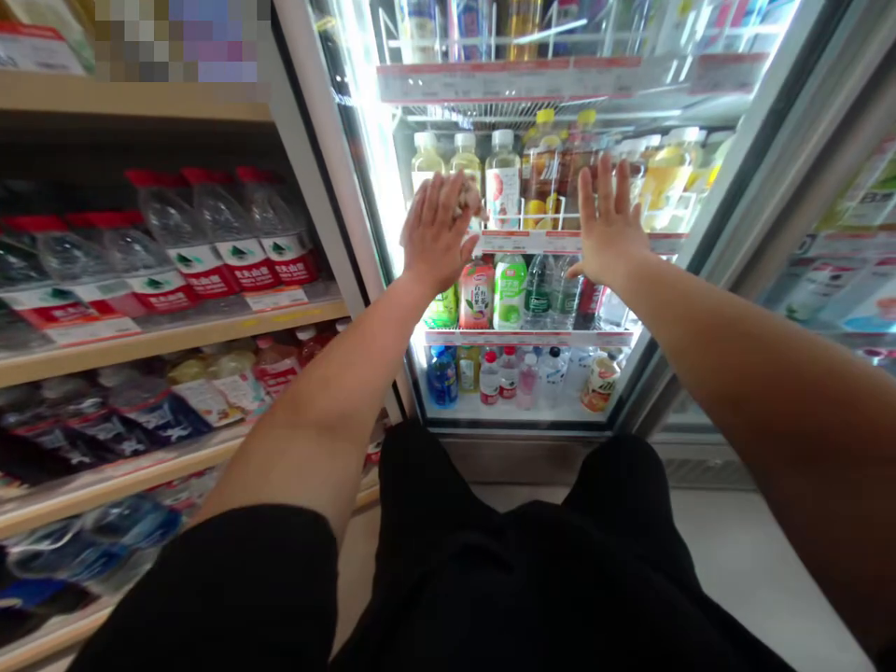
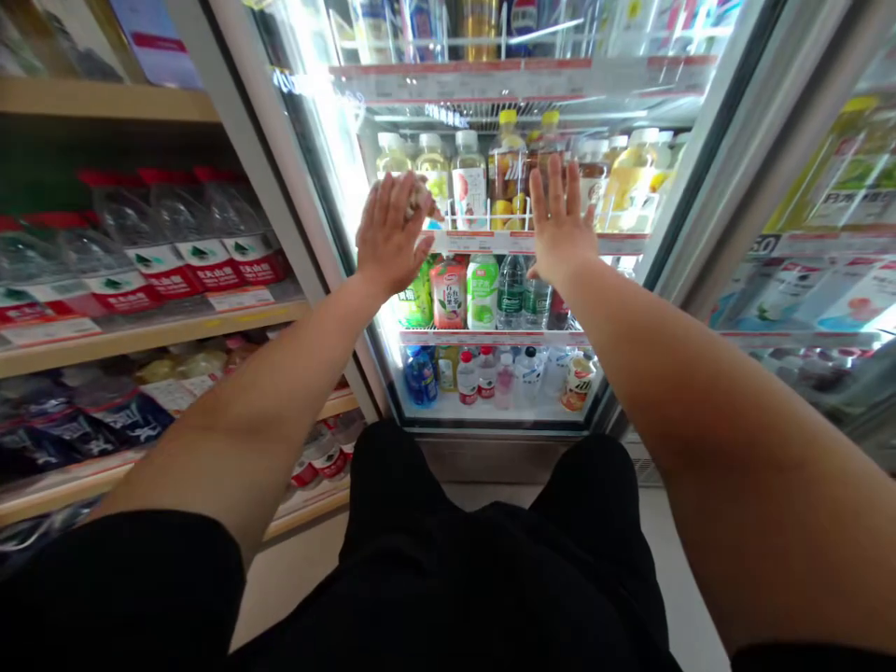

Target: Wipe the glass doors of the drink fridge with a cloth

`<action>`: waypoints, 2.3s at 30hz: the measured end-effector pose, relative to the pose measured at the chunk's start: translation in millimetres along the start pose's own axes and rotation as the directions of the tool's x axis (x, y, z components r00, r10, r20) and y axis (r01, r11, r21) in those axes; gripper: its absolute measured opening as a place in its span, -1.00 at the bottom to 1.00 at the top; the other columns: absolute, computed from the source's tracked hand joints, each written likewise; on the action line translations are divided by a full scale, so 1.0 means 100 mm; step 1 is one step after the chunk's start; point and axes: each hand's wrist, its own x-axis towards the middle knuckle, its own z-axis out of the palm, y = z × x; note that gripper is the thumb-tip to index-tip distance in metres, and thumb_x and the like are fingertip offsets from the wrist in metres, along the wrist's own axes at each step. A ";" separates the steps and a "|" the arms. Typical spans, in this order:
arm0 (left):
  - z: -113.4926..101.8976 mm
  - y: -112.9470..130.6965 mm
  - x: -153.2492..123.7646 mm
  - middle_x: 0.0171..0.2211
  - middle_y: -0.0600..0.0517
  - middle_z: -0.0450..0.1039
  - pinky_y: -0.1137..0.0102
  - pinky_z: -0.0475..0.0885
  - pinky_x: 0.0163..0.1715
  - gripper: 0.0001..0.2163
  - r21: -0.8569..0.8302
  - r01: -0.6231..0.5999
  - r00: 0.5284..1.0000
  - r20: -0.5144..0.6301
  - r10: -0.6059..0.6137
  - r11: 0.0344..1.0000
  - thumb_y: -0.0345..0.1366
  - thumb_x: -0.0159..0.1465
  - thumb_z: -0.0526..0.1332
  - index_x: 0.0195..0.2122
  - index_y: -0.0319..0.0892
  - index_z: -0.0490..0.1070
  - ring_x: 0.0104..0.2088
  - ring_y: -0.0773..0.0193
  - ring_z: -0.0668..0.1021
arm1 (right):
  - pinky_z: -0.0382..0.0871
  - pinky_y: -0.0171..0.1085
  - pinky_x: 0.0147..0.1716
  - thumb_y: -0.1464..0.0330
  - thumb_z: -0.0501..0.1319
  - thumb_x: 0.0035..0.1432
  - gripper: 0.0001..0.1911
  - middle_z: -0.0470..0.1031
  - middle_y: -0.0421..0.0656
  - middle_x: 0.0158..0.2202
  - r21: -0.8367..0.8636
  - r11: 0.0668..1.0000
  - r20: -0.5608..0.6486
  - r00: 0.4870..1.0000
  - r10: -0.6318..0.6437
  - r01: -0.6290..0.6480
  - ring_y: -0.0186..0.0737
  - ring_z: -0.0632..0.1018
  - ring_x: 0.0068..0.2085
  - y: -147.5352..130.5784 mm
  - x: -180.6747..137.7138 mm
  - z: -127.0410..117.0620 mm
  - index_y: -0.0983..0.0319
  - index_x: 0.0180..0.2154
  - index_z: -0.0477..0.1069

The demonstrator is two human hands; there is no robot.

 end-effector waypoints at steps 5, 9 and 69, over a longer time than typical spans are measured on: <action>0.07 0.03 -0.10 0.56 0.04 -0.15 -0.04 -0.34 0.57 -0.39 -0.059 -0.097 0.995 0.013 0.098 0.994 -0.12 0.44 0.12 0.50 -0.03 0.11 0.56 0.04 -0.26 | -0.12 0.39 0.46 0.30 0.51 0.07 0.46 -0.75 0.11 0.54 -0.087 0.996 0.032 0.999 0.012 -0.009 0.33 -0.47 0.54 -0.01 -0.02 -0.02 0.34 0.52 -0.63; 0.15 0.10 -0.27 0.53 0.12 0.01 0.04 -0.24 0.58 -0.52 -0.068 -0.268 0.944 0.183 0.276 0.961 -0.12 0.49 0.02 0.41 0.01 0.28 0.56 0.14 -0.13 | -0.17 0.39 0.46 0.20 0.46 0.12 0.42 -0.75 0.09 0.54 -0.066 0.998 0.053 0.998 0.017 -0.013 0.33 -0.49 0.54 -0.01 -0.01 -0.03 0.32 0.53 -0.61; 0.09 -0.08 0.22 0.55 0.39 -0.26 0.23 -0.59 0.54 -0.44 -0.096 -0.143 0.990 -0.007 0.143 0.985 -0.04 0.50 -0.10 0.50 0.02 0.08 0.52 0.32 -0.49 | -0.17 0.40 0.46 0.16 0.42 0.15 0.35 -0.69 0.00 0.57 -0.015 1.000 0.022 1.000 0.003 -0.003 0.31 -0.48 0.54 0.03 -0.05 0.03 0.26 0.54 -0.57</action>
